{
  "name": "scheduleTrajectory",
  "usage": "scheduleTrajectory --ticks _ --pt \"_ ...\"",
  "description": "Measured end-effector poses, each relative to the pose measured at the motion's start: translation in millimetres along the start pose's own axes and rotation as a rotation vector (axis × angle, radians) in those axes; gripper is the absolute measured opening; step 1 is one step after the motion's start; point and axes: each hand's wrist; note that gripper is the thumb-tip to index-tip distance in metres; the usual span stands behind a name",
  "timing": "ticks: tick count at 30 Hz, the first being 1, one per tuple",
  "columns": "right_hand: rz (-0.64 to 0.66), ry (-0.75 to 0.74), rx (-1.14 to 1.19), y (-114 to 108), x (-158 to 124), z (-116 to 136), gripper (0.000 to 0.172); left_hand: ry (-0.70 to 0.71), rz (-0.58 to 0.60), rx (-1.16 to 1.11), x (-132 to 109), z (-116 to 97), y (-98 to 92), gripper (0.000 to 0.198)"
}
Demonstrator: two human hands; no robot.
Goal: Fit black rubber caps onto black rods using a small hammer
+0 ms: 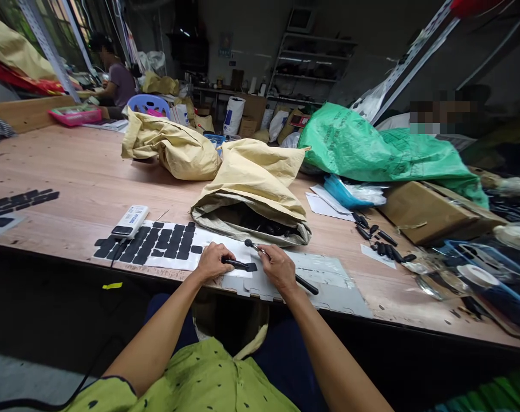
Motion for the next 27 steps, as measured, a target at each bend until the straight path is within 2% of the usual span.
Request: scheduleTrajectory --ticks 5,10,14,17,20,24,27 --pt "-0.019 -0.113 -0.090 22.5 7.7 -0.7 0.019 0.027 0.009 0.016 -0.5 3.4 0.9 0.023" --pt "-0.040 -0.111 -0.138 25.1 6.9 3.6 0.017 0.077 0.005 0.044 -1.0 2.8 0.6 0.016" --pt "-0.024 -0.103 -0.143 23.8 6.8 4.1 0.017 0.203 0.026 0.034 -28.5 -9.1 6.2 0.015" --pt "-0.017 -0.096 -0.146 24.9 6.7 4.3 0.017 0.324 0.066 0.048 -66.4 -14.5 21.4 0.017" --pt "-0.015 -0.090 -0.144 26.0 6.8 4.9 0.016 0.387 0.138 0.124 -98.0 -7.6 43.9 0.015" --pt "-0.029 -0.089 -0.132 25.5 7.1 5.3 0.016 0.411 0.162 0.247 -111.7 14.3 70.2 0.007" --pt "-0.040 -0.093 -0.129 25.2 7.1 5.0 0.016 0.410 0.136 0.294 -112.4 23.2 78.6 0.011"
Point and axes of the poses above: each hand's wrist, its own x-axis towards the middle knuckle, its own y-axis out of the palm, z = x × y, and after that the axes turned 14 degrees about -x, right-handed
